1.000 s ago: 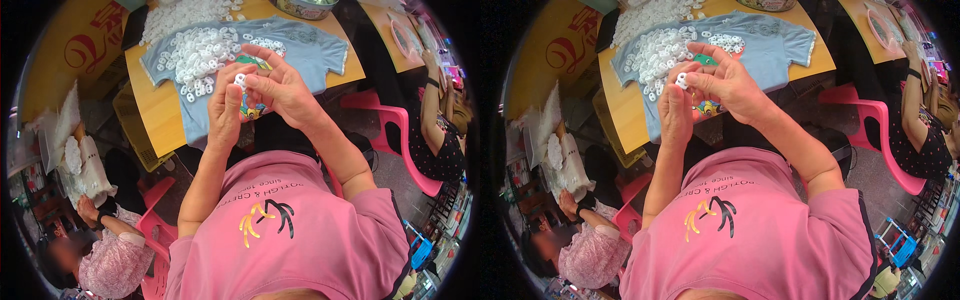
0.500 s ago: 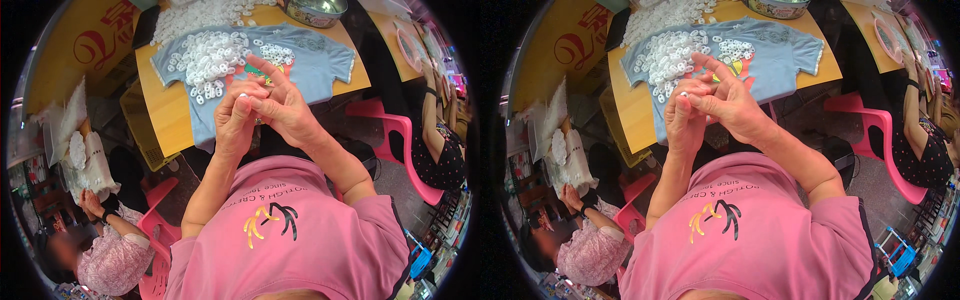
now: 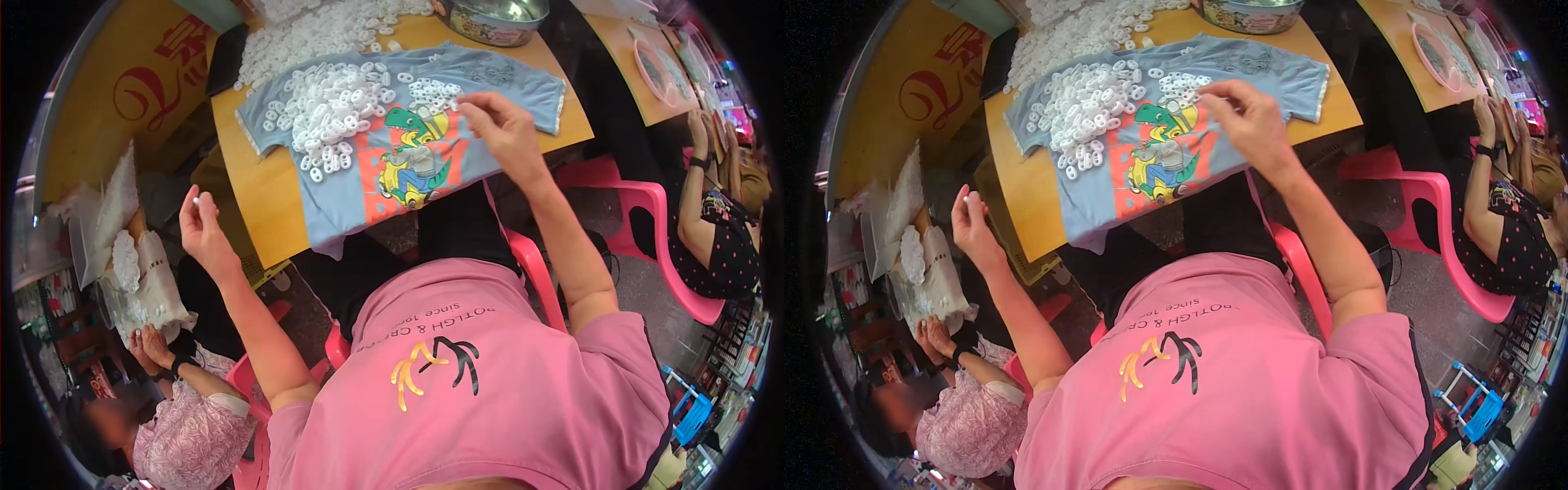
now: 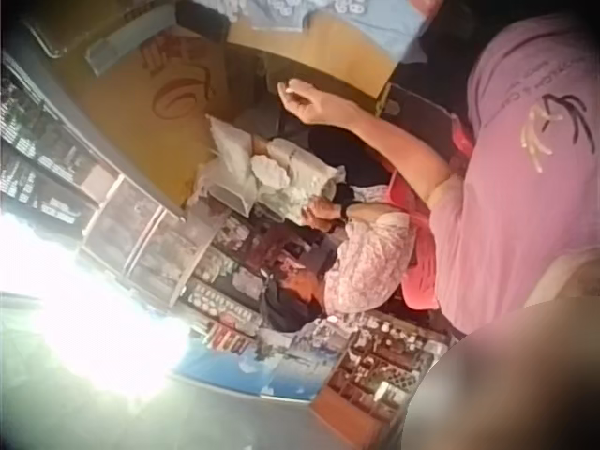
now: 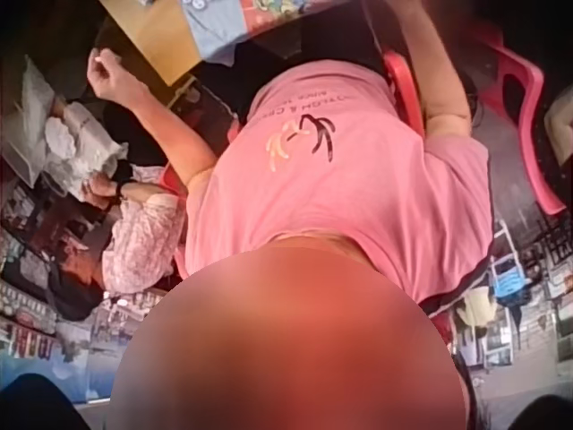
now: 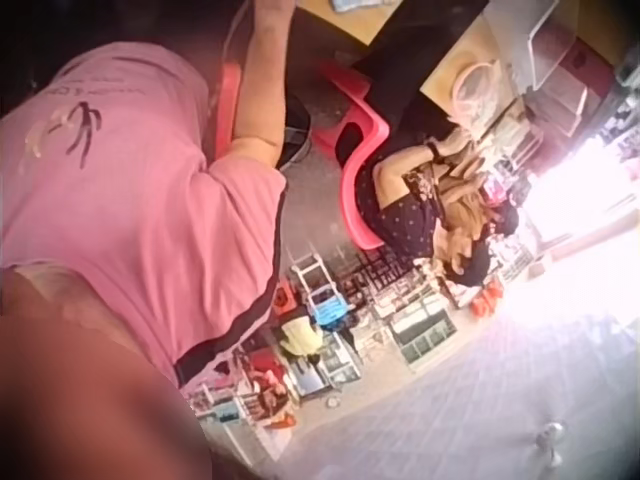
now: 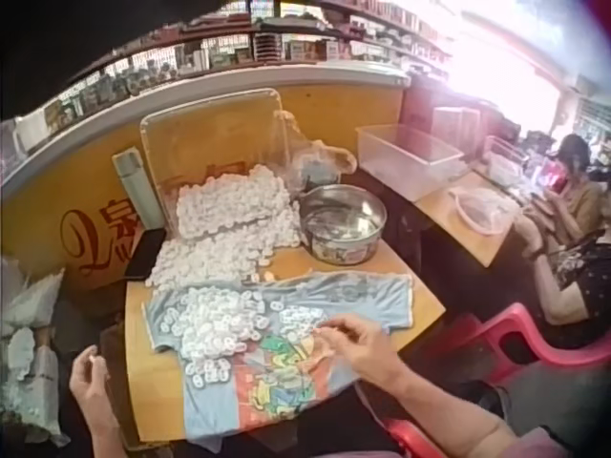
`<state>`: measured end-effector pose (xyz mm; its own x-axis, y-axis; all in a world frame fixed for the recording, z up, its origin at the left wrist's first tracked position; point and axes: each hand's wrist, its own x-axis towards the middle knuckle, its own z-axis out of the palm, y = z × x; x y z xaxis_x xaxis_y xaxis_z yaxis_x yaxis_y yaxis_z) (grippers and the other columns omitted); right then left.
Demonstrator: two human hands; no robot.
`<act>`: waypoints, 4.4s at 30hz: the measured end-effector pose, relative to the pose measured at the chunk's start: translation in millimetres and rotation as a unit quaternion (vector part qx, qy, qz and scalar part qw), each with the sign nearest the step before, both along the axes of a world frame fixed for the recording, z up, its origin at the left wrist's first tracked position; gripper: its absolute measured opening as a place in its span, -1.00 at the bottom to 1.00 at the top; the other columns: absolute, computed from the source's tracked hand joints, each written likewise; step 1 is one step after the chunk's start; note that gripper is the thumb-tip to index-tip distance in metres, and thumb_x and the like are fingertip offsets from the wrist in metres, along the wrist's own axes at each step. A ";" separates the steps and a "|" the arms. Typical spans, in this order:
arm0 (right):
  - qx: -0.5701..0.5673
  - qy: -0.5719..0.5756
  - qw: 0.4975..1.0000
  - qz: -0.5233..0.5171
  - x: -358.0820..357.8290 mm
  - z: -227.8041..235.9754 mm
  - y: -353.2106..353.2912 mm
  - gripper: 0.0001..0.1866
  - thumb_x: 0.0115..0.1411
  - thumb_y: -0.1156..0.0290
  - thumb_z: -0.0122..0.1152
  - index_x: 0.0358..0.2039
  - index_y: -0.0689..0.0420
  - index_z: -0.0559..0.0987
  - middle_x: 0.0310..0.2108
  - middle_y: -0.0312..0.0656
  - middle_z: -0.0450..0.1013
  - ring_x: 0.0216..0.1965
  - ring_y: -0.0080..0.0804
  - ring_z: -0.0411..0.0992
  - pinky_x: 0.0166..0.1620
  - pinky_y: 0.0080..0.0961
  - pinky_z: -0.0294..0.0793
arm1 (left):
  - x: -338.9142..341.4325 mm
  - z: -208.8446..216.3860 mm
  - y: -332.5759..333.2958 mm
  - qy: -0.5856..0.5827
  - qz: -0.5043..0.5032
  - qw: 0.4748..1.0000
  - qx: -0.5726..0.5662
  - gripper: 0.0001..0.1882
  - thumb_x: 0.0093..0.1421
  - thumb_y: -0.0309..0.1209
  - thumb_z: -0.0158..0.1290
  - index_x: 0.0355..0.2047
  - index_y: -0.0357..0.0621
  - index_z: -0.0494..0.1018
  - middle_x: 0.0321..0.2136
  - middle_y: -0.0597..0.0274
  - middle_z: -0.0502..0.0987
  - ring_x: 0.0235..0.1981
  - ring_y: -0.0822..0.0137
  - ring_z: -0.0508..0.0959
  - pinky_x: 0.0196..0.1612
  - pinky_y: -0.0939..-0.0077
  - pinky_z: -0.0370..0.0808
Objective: Attaching white plastic rings to colorful fabric garment accessories at a manual workstation.
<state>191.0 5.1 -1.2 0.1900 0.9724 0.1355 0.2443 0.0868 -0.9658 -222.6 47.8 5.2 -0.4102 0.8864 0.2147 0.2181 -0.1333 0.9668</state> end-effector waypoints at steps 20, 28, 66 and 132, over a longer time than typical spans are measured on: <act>0.066 -0.239 0.965 -0.082 58.0 1.0 34.6 -0.83 0.19 0.44 0.24 -0.25 0.26 0.60 -0.38 -0.23 0.55 -0.41 -0.58 0.46 -0.30 -0.63 0.44 | 200.4 1.1 -78.6 0.203 -0.524 0.795 0.229 -0.75 0.00 -0.60 0.22 -0.27 -0.25 0.52 -0.53 0.18 0.52 -0.52 0.22 0.53 -0.47 0.38 0.46; 0.057 -0.337 0.939 -0.033 63.9 -2.2 31.1 -0.83 0.14 0.40 0.26 -0.29 0.21 0.61 -0.38 -0.18 0.53 -0.43 -0.42 0.46 -0.33 -0.50 0.43 | 187.2 -14.5 -64.8 0.173 -0.506 0.836 0.128 -0.84 0.09 -0.59 0.16 -0.28 -0.25 0.53 -0.46 0.15 0.58 -0.49 0.22 0.55 -0.42 0.44 0.46; 0.078 -0.422 0.903 0.035 33.7 13.0 42.4 -0.81 0.14 0.33 0.25 -0.28 0.13 0.61 -0.32 -0.15 0.47 -0.27 -0.15 0.49 -0.22 -0.31 0.46 | 185.7 -19.7 -55.7 0.106 -0.520 0.839 0.119 -0.86 0.09 -0.57 0.17 -0.30 -0.24 0.52 -0.41 0.16 0.58 -0.50 0.28 0.52 -0.48 0.47 0.43; 0.110 -0.377 0.919 -0.040 57.7 2.7 25.0 -0.88 0.15 0.40 0.24 -0.32 0.14 0.61 -0.35 -0.19 0.49 -0.37 -0.26 0.49 -0.32 -0.40 0.46 | 229.8 -25.5 -49.9 -0.177 -0.369 0.909 -0.077 -0.89 0.27 -0.54 0.07 -0.20 -0.28 0.46 -0.37 0.28 0.52 -0.39 0.54 0.52 -0.28 0.66 0.49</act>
